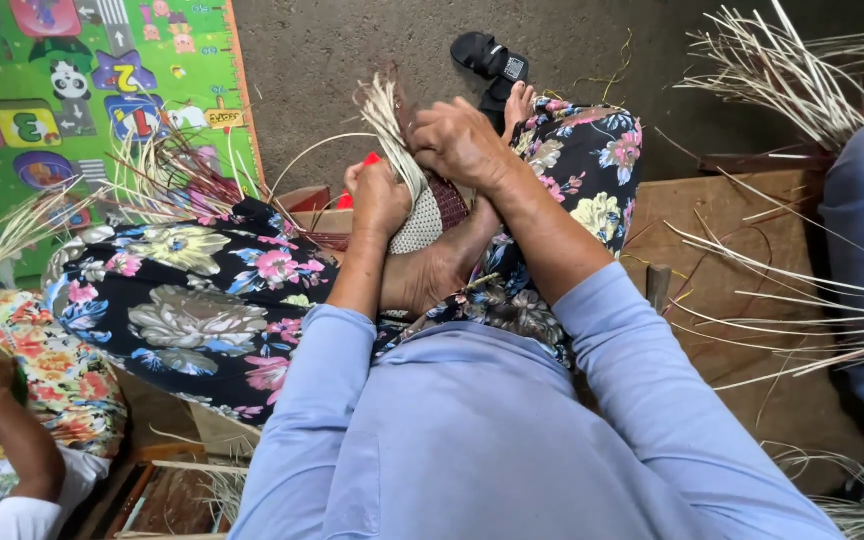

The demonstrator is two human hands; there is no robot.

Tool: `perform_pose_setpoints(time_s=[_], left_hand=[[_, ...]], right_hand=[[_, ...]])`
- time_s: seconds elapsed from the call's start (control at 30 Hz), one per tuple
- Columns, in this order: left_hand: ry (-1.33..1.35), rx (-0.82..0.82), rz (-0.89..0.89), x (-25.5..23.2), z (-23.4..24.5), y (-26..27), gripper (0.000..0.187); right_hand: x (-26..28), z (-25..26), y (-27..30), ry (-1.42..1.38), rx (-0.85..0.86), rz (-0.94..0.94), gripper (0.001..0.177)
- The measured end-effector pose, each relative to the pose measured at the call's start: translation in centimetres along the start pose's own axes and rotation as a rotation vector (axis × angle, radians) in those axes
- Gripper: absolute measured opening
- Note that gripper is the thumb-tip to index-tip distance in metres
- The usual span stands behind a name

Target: Weaving thin fiber strips into a mat or basket structure using hands.

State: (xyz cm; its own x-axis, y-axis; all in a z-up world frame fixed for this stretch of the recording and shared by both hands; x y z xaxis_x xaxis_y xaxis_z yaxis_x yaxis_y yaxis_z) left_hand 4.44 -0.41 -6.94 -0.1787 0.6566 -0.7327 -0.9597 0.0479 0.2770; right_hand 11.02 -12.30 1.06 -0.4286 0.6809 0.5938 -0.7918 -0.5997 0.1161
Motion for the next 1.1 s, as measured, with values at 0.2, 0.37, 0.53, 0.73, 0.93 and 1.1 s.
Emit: perform_pose_setpoints(time_s=[0.2,0.37,0.53,0.73,0.93,1.1], left_hand=[[-0.075,-0.126,0.001,-1.8,1.6,0.7,0.014],[0.04,-0.182,-0.088,-2.8,2.9,1.0,0.019],[0.02,-0.178,-0.043,-2.0,1.7,1.1,0.014],[0.007,-0.216,-0.084,-0.2,0.9,1.0,0.013],[0.047,-0.269,-0.105,-0.5,1.7,1.2,0.011],[0.05,-0.238,-0.075,-1.6,2.4,1.0,0.014]], right_hand=[[0.5,1.9,0.8,-0.313,0.085,-0.216,0.014],[-0.2,2.5,1.4,-0.448,0.092,-0.301,0.021],[1.3,3.2,1.7,-0.464,0.114,-0.29,0.021],[1.4,2.8,1.2,-0.354,0.09,-0.19,0.019],[1.6,2.3,0.8,-0.376,0.163,-0.16,0.008],[1.2,2.0,1.4,-0.546,0.228,-0.194,0.006]])
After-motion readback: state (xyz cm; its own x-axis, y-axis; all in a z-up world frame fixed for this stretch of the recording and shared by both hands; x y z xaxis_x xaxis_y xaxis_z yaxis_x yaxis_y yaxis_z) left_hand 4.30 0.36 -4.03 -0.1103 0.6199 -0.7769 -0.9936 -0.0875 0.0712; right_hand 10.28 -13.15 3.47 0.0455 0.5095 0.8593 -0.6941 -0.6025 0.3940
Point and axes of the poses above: each hand's wrist, its own y-axis away from the middle knuckle, its own z-axis out of the back of the hand, x = y × z, the point moved 5 cm from there along -y, towards the middle knuckle, and after that the axes turned 7 degrees about -z, right-handed, at the moved point
